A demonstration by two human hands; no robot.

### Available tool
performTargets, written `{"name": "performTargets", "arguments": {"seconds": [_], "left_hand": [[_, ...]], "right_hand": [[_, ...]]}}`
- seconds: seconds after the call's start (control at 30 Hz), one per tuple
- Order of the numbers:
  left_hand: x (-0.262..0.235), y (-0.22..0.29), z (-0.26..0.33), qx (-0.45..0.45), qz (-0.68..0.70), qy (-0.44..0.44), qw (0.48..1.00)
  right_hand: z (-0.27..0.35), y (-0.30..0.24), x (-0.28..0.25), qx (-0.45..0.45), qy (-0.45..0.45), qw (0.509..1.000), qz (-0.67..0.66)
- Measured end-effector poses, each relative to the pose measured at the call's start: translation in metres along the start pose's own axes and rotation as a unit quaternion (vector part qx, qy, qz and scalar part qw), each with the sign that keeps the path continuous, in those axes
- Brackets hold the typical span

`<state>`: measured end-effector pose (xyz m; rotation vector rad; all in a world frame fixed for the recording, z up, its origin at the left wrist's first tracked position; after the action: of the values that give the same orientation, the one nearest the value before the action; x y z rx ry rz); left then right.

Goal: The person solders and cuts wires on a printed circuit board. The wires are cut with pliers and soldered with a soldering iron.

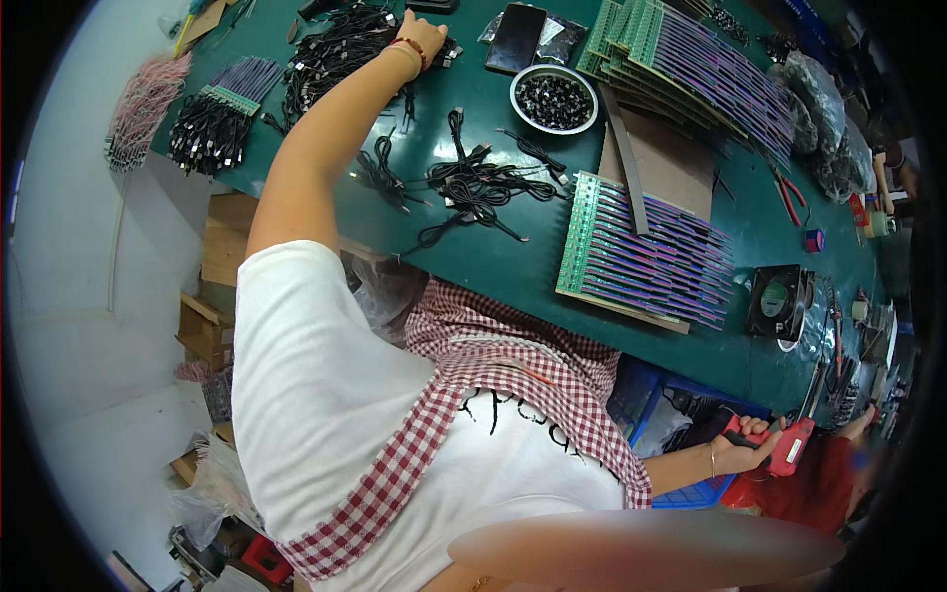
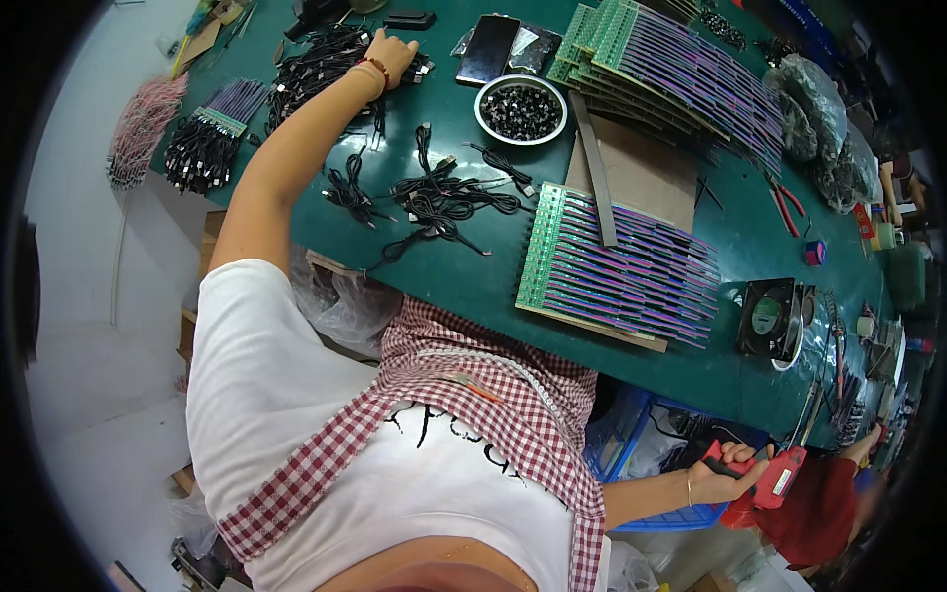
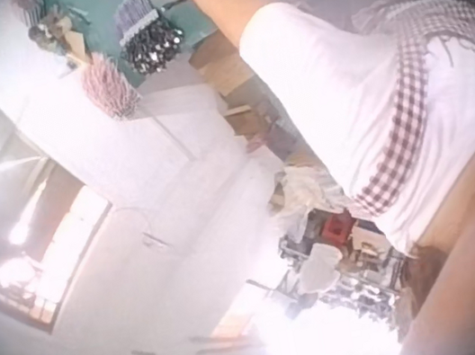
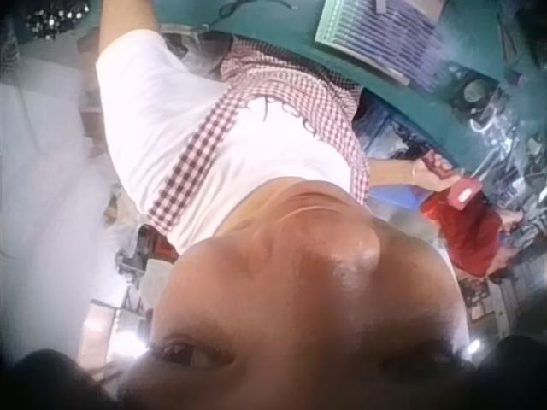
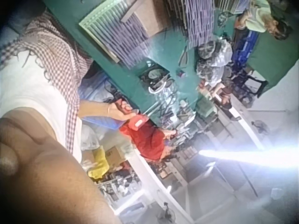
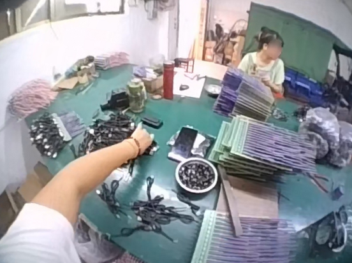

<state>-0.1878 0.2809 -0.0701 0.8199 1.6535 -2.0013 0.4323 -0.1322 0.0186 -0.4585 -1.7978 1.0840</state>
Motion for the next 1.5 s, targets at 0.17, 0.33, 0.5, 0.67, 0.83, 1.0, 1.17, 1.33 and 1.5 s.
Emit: {"name": "performTargets", "arguments": {"seconds": [0.17, 0.33, 0.5, 0.67, 0.83, 1.0, 1.17, 1.33, 1.5], "left_hand": [[-0.009, -0.029, 0.027, -0.057, 0.162, 0.216, 0.961], [-0.031, -0.067, 0.053, -0.090, 0.348, 0.255, 0.897], [-0.025, -0.094, 0.073, -0.176, 0.450, 0.323, 0.814], [-0.017, -0.116, 0.080, -0.232, 0.696, 0.437, 0.520], [0.074, -0.126, 0.063, -0.248, 0.789, 0.421, 0.373], [0.102, -0.087, 0.066, -0.359, 0.888, 0.258, 0.130], [0.079, -0.063, 0.089, -0.348, 0.914, 0.201, -0.055], [0.069, -0.027, 0.103, -0.344, 0.917, 0.186, -0.077], [0.004, 0.021, 0.149, -0.300, 0.935, 0.162, -0.098]], "right_hand": [[-0.002, 0.000, -0.008, 0.011, 0.007, 1.000, -0.001], [-0.006, 0.004, 0.005, 0.011, -0.004, 1.000, -0.017], [-0.004, 0.010, 0.032, 0.010, -0.036, 0.999, -0.027], [-0.001, 0.013, 0.037, 0.025, -0.050, 0.998, -0.031], [-0.001, 0.013, 0.034, 0.029, -0.042, 0.998, -0.021], [0.005, 0.010, 0.032, 0.016, -0.027, 0.999, -0.022], [0.006, 0.009, 0.034, 0.020, -0.032, 0.999, -0.021], [0.008, 0.012, 0.039, 0.021, -0.036, 0.999, -0.016], [0.008, 0.016, 0.042, 0.042, -0.067, 0.997, -0.024]]}}
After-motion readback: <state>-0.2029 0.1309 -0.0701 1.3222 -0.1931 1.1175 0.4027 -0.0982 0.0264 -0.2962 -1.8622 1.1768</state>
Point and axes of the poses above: each hand's wrist, its own z-axis away from the middle knuckle, its own x-axis out of the palm, y = z × x, the point moved 6 cm from there along -z, towards the middle knuckle, and after that the axes turned 9 degrees about -z, right-handed, at the moved point
